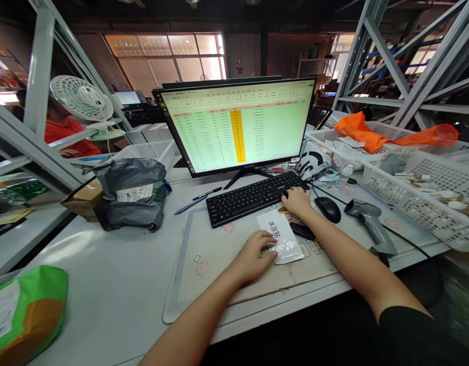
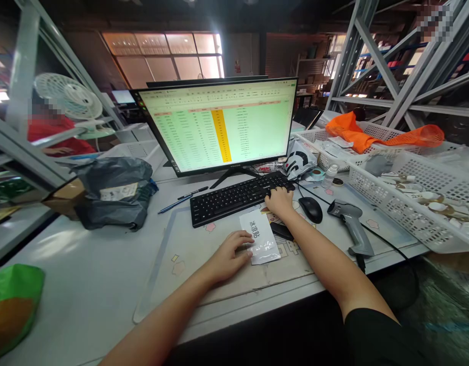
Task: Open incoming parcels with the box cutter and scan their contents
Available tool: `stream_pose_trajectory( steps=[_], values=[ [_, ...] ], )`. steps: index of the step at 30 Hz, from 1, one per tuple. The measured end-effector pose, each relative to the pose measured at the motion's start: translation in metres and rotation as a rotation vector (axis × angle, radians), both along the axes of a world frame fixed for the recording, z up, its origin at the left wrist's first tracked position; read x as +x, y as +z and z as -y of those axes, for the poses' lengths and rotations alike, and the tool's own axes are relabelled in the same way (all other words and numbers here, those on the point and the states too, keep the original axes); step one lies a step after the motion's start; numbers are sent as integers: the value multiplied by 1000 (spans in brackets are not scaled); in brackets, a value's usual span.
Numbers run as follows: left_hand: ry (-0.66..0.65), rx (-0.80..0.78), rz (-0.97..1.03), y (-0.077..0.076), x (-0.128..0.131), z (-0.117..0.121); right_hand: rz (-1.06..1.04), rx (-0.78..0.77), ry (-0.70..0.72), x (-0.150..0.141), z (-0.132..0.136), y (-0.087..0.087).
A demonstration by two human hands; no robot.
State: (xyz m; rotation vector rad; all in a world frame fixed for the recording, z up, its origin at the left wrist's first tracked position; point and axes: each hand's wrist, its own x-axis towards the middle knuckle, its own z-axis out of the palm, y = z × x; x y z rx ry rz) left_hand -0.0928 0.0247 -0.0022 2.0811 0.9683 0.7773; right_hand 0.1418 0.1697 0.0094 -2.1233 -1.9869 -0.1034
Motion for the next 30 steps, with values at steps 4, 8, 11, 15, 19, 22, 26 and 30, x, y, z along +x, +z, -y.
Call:
stream_pose_trajectory(
  steps=[4, 8, 11, 15, 19, 22, 26, 30],
  values=[
    [-5, 3, -12, 2, 0, 0, -17, -3, -15, 2, -2, -3],
    [-18, 11, -30, 2, 0, 0, -41, -22, -40, 8, -7, -7],
    [-22, 33, -35, 1, 0, 0, -59, -36, -55, 12, -10, -10],
    [-25, 55, -28, 0, 0, -1, -94, -45, -62, 17, -15, -13],
    [-26, 63, -34, 0, 0, -1, -132, -51, -47, 21, -18, -12],
    [-26, 63, -43, 1, 0, -1, -129, -30, -30, 18, -16, -9],
    [-14, 46, -55, 4, 0, 1, -90, -4, 19, 6, -9, -5],
    [-15, 39, -66, 7, 0, 1, -66, -11, 13, -1, -4, -5]
  ],
)
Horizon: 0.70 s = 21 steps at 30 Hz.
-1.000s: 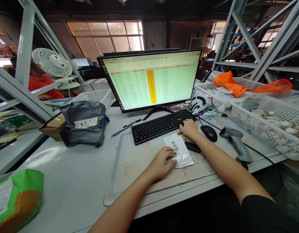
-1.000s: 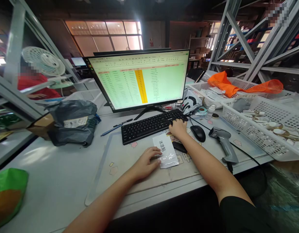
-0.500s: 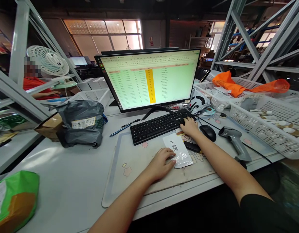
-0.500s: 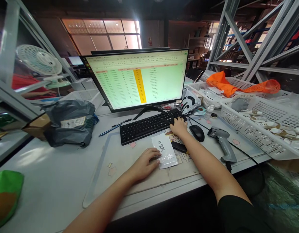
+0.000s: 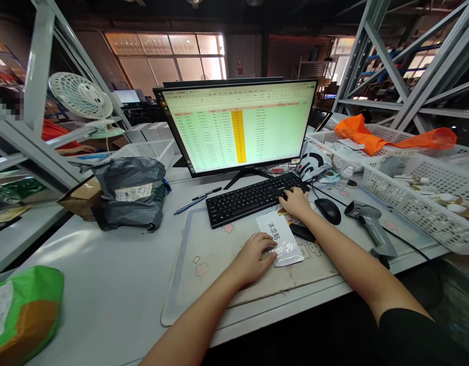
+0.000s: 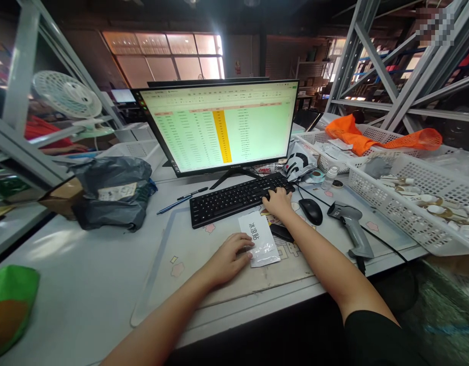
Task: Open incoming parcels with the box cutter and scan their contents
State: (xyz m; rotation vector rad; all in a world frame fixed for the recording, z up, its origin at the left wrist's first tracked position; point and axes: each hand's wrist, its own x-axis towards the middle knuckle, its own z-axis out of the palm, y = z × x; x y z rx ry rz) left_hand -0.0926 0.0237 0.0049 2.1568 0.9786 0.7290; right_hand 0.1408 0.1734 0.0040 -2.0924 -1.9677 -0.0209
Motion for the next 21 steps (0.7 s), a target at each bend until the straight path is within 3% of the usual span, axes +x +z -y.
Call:
stream_pose_trajectory(
  steps=[6, 10, 12, 15, 18, 21],
  values=[
    [-6, 45, 7, -7, -3, -1, -2, -4, 18, -2, 1, 2],
    [81, 164, -4, -10, -1, -13, -14, -9, 12, -4, 3, 5],
    [132, 238, -70, -7, 8, -34, -15, -10, 14, -4, 3, 4],
    [194, 315, -276, 3, 34, -86, -11, -10, 31, -4, 1, 2],
    [326, 328, -477, 12, 65, -142, -18, -11, 44, -2, 0, 0],
    [387, 322, -574, 14, 89, -176, -36, -12, 54, 0, 0, 0]
  ],
)
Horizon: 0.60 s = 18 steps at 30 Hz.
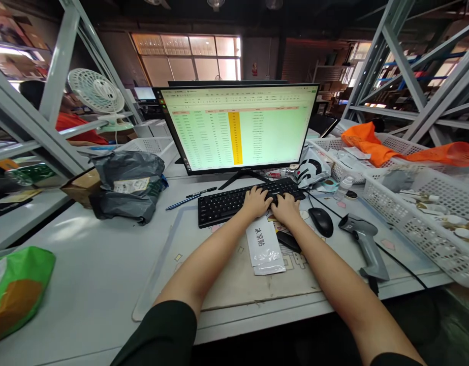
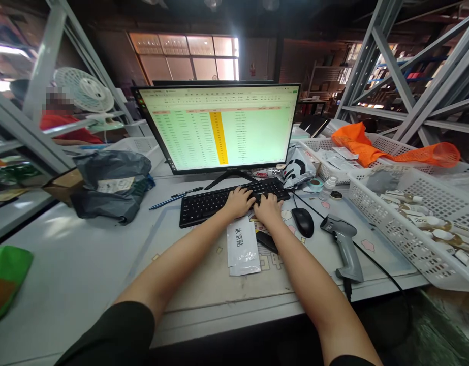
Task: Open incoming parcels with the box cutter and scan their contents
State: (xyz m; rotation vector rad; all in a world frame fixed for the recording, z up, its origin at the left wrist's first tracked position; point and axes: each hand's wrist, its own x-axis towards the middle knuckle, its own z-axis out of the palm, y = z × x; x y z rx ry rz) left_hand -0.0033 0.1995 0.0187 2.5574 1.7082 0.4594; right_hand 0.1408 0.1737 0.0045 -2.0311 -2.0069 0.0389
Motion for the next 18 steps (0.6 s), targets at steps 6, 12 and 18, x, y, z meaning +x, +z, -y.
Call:
stream_pose_trajectory(
  steps=[6, 12, 18],
  values=[
    [37, 28, -25, -4, 18, -10, -49, 12, 10, 2, 2, 4],
    [56, 21, -36, -2, 25, -12, -65, 6, 6, 3, 4, 8],
    [90, 11, -20, 4, 22, -5, -83, -5, 50, 3, 8, 14]
  ],
)
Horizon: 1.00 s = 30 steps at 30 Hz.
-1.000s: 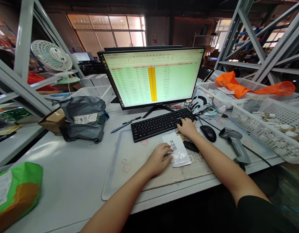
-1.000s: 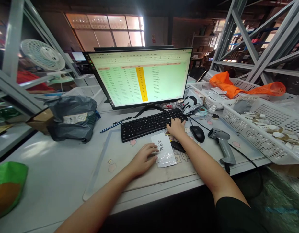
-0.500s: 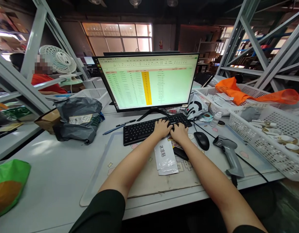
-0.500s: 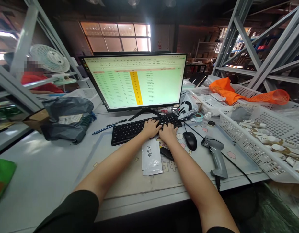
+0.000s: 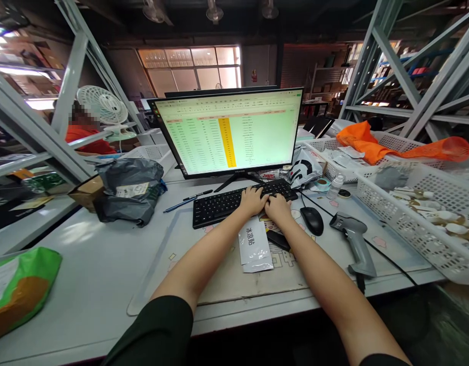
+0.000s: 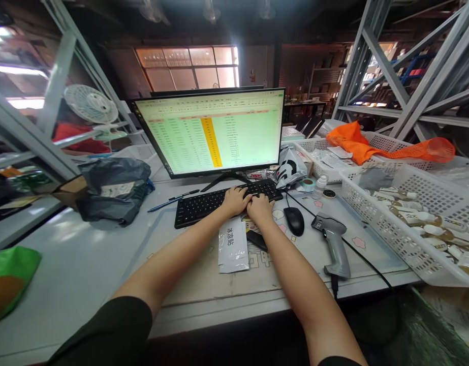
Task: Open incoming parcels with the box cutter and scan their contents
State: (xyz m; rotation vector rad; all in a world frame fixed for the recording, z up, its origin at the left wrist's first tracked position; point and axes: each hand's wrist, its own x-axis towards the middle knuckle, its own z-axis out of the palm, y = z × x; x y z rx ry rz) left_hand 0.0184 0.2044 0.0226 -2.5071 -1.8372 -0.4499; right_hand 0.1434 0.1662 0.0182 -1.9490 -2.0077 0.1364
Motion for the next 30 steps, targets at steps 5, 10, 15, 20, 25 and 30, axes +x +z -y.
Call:
stream_pose_trajectory(
  steps=[5, 10, 15, 20, 25, 30],
  values=[
    [-24, 14, 2, 0, -19, 17, -2, 9, 27, -5, 4, 0],
    [-51, -48, -13, -5, -19, 12, 4, -2, 22, -4, 5, 2],
    [-50, -43, 9, -2, -6, -2, 17, -15, 14, 0, 4, 2],
    [-30, -12, 57, 6, -10, 11, 42, -20, 25, -1, 4, 1],
    [-98, 61, 131, -4, -50, 64, 65, 33, 29, -5, 7, -1],
    [-90, 117, 232, -28, -113, 112, 84, 2, 30, -9, 7, -3]
  ],
)
